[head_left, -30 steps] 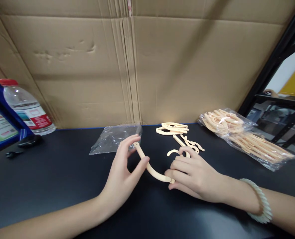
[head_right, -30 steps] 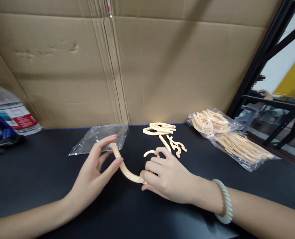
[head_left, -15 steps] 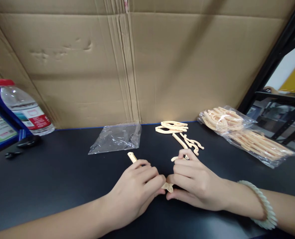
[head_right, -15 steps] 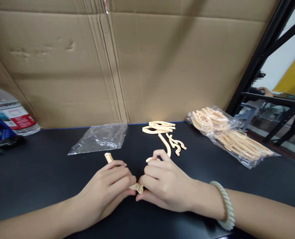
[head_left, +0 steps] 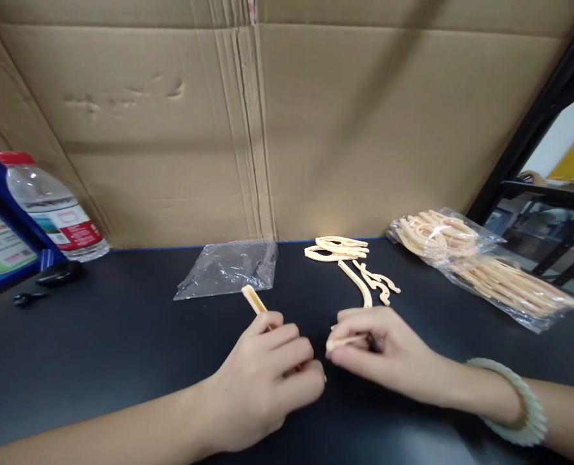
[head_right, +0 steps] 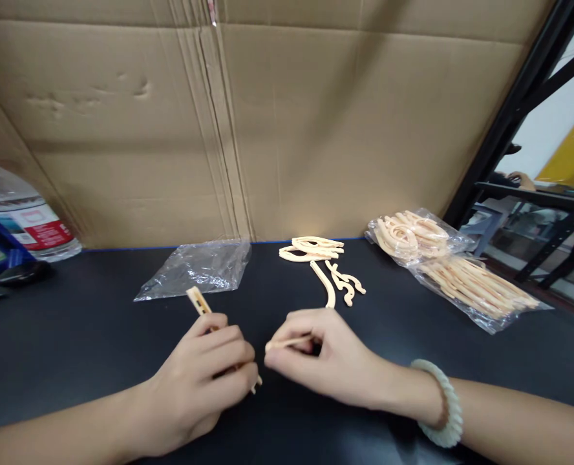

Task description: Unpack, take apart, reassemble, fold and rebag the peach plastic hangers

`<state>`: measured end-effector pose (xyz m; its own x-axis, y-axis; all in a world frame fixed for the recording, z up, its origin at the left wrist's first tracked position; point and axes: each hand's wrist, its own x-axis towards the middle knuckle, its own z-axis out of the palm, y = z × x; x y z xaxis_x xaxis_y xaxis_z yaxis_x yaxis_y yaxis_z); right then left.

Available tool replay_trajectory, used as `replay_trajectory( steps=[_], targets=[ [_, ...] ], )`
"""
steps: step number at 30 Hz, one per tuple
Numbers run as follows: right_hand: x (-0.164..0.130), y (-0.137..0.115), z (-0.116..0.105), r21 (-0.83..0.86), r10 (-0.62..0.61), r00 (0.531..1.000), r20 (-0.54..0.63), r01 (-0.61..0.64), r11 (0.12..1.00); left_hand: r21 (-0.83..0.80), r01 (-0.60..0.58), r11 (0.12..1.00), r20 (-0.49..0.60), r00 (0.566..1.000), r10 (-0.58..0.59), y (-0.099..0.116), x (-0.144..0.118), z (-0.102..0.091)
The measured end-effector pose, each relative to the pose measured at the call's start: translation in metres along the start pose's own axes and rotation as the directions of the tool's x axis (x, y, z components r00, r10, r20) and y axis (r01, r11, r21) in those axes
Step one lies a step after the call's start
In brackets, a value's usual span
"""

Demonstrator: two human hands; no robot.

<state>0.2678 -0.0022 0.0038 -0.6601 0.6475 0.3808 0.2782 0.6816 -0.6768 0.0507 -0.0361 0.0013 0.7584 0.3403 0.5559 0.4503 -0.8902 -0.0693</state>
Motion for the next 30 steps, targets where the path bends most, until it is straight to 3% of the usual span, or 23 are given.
replay_trajectory(
  steps=[1, 3, 5, 7, 12, 15, 18, 21, 23, 27, 30],
  targets=[
    [0.001, 0.003, -0.003, -0.010, 0.029, 0.999, -0.034, -0.029, 1.000, 0.007, -0.037, 0.999, 0.002, 0.999, 0.037, 0.001, 0.000, -0.001],
    [0.004, 0.014, -0.011, -0.145, -0.038, 0.997, -0.073, 0.027, 0.989, -0.051, -0.053, 0.997, 0.033, 0.998, 0.055, 0.002, 0.001, -0.002],
    [0.008, 0.026, -0.017, -0.346, -0.162, 0.987, -0.023, 0.144, 0.927, -0.140, -0.004, 0.990, 0.062, 0.998, 0.013, 0.002, 0.001, -0.002],
    [0.011, 0.038, -0.020, -0.450, -0.179, 0.983, 0.048, 0.181, 0.875, -0.191, 0.017, 0.981, 0.050, 0.999, -0.008, 0.003, 0.002, -0.001],
    [0.012, 0.044, -0.019, -0.416, -0.157, 0.982, 0.108, 0.189, 0.889, -0.179, 0.012, 0.984, 0.046, 0.999, -0.004, 0.000, 0.002, 0.000],
    [0.011, 0.040, -0.018, -0.424, -0.140, 0.988, 0.057, 0.151, 0.893, -0.148, 0.020, 0.989, 0.074, 0.997, -0.009, -0.007, 0.001, 0.002],
    [0.010, 0.037, -0.018, -0.449, -0.092, 0.996, 0.013, 0.088, 0.889, -0.139, 0.113, 0.984, 0.097, 0.990, -0.100, -0.018, -0.001, 0.005],
    [0.010, 0.036, -0.017, -0.501, -0.100, 0.993, 0.060, 0.117, 0.858, -0.098, 0.265, 0.959, 0.093, 0.962, -0.257, -0.026, -0.003, 0.009],
    [0.010, 0.034, -0.018, -0.539, -0.107, 0.990, 0.094, 0.141, 0.830, -0.059, 0.302, 0.951, 0.086, 0.951, -0.297, -0.027, -0.004, 0.010],
    [0.013, 0.033, -0.019, -0.625, -0.105, 0.990, 0.090, 0.138, 0.769, -0.027, 0.224, 0.974, 0.079, 0.972, -0.221, -0.024, -0.004, 0.009],
    [0.017, 0.041, -0.023, -0.632, -0.089, 0.994, 0.061, 0.107, 0.767, -0.046, 0.228, 0.973, 0.087, 0.971, -0.223, -0.022, -0.003, 0.008]
  ],
)
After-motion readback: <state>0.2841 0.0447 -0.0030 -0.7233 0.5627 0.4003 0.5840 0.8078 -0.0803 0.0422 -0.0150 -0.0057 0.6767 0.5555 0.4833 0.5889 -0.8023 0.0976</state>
